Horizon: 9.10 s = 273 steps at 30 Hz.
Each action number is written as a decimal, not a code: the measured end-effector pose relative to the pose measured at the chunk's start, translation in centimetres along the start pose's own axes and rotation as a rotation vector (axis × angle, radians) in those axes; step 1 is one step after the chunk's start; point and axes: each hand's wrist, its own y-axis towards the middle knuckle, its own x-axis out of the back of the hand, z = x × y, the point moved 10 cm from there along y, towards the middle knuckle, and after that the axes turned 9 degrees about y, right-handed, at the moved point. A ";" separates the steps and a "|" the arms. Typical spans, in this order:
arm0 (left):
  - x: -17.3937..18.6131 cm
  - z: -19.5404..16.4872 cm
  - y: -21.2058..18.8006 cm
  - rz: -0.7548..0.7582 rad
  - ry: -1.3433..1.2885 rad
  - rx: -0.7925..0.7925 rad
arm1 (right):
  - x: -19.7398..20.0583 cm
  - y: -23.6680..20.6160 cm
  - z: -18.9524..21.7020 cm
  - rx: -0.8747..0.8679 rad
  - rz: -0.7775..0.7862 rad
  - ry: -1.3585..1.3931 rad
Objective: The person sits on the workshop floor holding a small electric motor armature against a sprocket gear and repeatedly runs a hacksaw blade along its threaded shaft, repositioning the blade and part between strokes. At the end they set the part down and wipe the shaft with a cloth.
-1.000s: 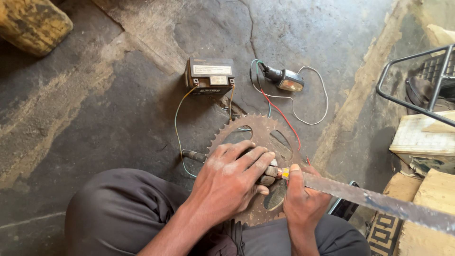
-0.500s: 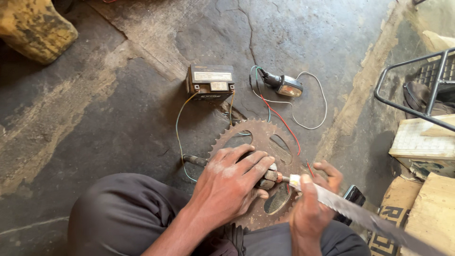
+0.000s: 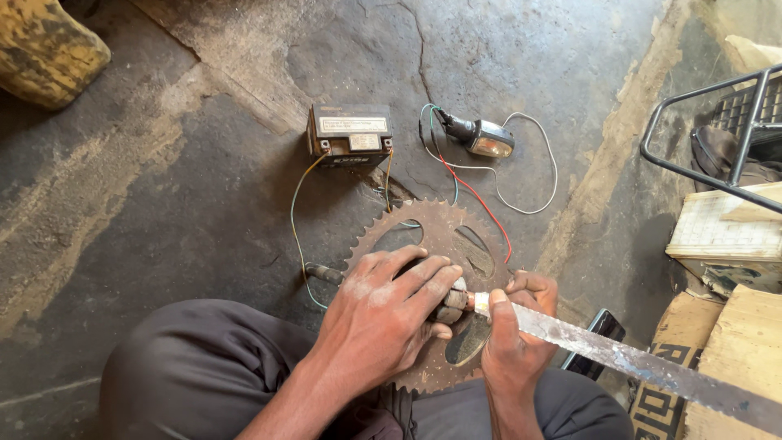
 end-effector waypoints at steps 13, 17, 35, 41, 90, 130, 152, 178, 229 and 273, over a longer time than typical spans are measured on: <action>0.3 -0.2 0.1 -0.014 0.009 -0.014 | -0.8 0.2 -1.2 -0.099 0.061 0.236; 0.3 -0.2 0.2 -0.007 0.005 -0.007 | -0.6 0.0 -1.8 -0.149 0.030 0.234; 0.3 -0.1 0.2 -0.001 -0.008 -0.008 | -0.2 0.1 -0.3 -0.015 -0.012 0.058; 0.1 0.1 0.1 0.000 -0.005 0.000 | -0.4 -0.2 -1.2 -0.016 0.012 0.236; -0.4 0.0 0.1 -0.002 0.073 -0.015 | -0.4 0.1 -1.9 -0.059 0.034 0.189; -0.4 0.0 0.1 0.016 0.041 -0.031 | -1.5 1.2 -0.4 -0.049 0.226 0.070; -0.3 -0.1 0.1 0.043 0.035 -0.022 | -1.0 1.1 -0.9 -0.053 0.218 0.123; 0.2 0.2 0.4 0.020 -0.045 -0.003 | -0.6 0.3 -2.5 -0.139 0.072 0.148; 1.0 -0.2 1.1 -0.076 0.038 -0.022 | 5.5 0.8 -14.1 -0.756 0.086 -0.498; 0.3 -1.2 -5.6 -0.017 -0.525 0.528 | -0.1 -6.9 14.7 0.717 0.535 -0.322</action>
